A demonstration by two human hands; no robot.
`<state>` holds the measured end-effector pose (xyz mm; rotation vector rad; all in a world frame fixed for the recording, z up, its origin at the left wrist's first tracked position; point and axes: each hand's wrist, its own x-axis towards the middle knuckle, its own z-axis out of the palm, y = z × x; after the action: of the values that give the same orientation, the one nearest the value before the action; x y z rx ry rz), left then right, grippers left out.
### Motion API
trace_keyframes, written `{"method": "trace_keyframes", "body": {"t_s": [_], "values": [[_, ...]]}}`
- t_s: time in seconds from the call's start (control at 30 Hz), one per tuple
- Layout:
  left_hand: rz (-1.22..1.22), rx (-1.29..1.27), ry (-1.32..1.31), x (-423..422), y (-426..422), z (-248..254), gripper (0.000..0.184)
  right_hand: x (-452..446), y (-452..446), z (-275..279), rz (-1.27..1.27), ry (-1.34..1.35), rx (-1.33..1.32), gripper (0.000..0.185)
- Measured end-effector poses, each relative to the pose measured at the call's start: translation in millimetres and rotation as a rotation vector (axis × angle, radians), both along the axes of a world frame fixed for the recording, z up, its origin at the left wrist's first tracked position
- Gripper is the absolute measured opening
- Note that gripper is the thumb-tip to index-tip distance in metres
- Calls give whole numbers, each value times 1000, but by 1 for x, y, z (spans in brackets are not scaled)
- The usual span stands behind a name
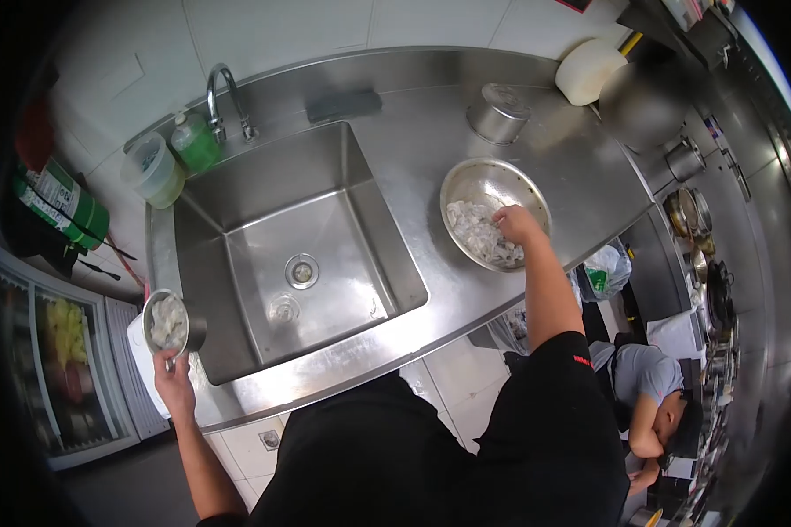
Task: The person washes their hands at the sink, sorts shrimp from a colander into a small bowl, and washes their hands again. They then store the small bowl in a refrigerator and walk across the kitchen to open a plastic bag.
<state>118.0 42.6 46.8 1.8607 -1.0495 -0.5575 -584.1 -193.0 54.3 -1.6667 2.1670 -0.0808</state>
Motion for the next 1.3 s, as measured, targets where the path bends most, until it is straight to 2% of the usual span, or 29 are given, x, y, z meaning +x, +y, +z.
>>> {"method": "trace_keyframes", "body": {"t_s": [0.1,0.2,0.23,0.3,0.4,0.53,0.57,0.6,0.67,0.77,0.8,0.83,0.87,0.9,0.93,0.97,1.03,1.13,1.3], "values": [[61,-2,73,2,15,-14,16,-18,0,-17,128,7,-74,28],[129,56,-76,-6,32,-28,17,-21,4,-19,293,91,-231,17],[122,26,36,-6,38,-31,18,-15,5,-9,143,-23,-210,15],[159,17,6,-11,48,-32,18,3,15,27,-153,-247,-152,15],[234,37,-12,-17,59,-31,17,-7,-1,7,-175,-687,-389,19],[285,30,37,-20,65,-32,18,65,4,46,-43,-983,-535,18],[316,76,39,-21,65,-30,26,83,6,51,-30,-1028,-551,16],[321,125,-128,-45,60,2,43,100,8,54,-21,-1073,-566,15],[217,-38,-720,-43,67,15,52,133,6,51,29,-1142,-552,15],[222,87,-255,-77,46,65,48,185,12,40,89,-1314,-459,16],[166,213,-55,-122,17,105,43,208,16,43,81,-1358,-388,16],[-79,57,42,-133,-2,89,43,231,21,46,74,-1402,-312,16],[-248,27,68,-150,-23,85,45,253,27,46,66,-1444,-237,16],[-356,51,-14,-173,-50,86,48,273,31,39,102,-1487,-196,16],[-464,92,22,-193,-74,96,53,291,35,33,133,-1509,-145,16],[-517,29,133,-204,-94,86,56,306,39,29,157,-1525,-99,15],[-567,30,173,-209,-123,57,53,328,43,25,215,-1533,-20,14],[-531,154,384,-206,-134,69,48,341,41,26,280,-1433,24,17],[-424,105,443,-200,-142,47,34,342,32,26,326,-1364,85,23]]}}
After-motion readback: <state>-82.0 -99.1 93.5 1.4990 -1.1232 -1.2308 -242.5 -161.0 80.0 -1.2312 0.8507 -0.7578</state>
